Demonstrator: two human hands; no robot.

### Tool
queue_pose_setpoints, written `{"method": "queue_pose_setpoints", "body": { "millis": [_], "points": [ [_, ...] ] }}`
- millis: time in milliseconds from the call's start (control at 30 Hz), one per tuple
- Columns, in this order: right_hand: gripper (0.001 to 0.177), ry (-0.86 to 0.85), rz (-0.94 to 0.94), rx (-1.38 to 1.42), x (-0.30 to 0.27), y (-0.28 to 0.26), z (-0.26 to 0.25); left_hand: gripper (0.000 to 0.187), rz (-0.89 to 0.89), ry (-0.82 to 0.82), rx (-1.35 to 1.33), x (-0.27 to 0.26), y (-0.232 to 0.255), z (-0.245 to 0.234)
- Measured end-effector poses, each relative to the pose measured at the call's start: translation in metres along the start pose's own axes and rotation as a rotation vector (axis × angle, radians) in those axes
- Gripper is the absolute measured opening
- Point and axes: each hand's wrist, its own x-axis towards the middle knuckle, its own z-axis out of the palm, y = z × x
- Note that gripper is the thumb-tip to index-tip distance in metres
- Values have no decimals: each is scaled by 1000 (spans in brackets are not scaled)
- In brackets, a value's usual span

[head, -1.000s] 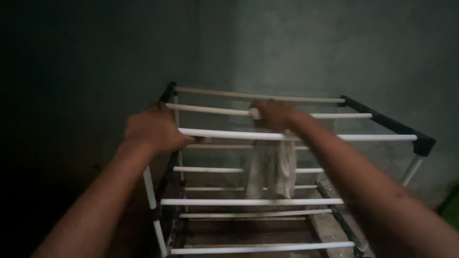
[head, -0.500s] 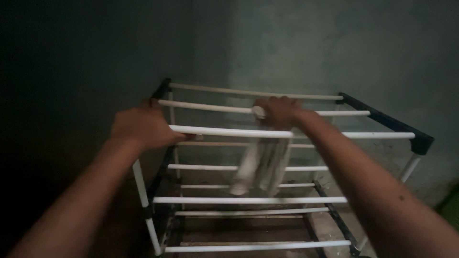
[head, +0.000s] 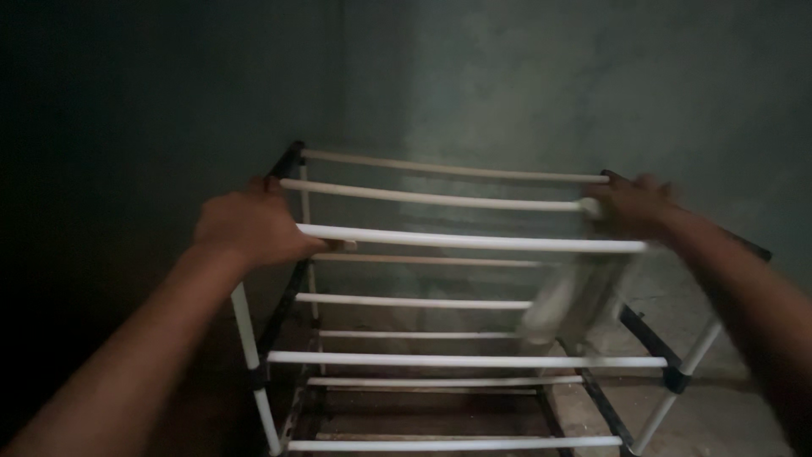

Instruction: The person removes multiple pairs of shoes from a white metal shoe rack and places them on the floor. Then, using a cloth, the person wipes the horizontal bars of the empty rack to clean it.

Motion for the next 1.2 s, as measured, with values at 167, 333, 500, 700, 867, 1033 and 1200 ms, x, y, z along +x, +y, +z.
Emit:
{"method": "queue_pose_setpoints", "body": {
  "millis": [167,333,500,700,867,1033,1200],
  "points": [
    [67,81,24,-80,31,53,31,129,45,37,-40,-5,-1,-3],
    [60,78,107,-65,47,42,38,121,82,32,-84,-8,-1,-4],
    [48,11,-16,-8,14,6,11,124,98,44,-65,1,-3,0],
    [52,-38,-201,14,-9,-82,-22,121,55,50,-65,0,0,5],
    [52,83,-439,83,-21,-173,-33,122,165,129,-103,-4,-8,0],
    [55,124,-569,140,-18,-253,-43,128,114,114,-104,1,-11,6],
    [64,169,-680,182,-15,-301,-52,127,147,164,-141,6,-13,13]
  ]
}}
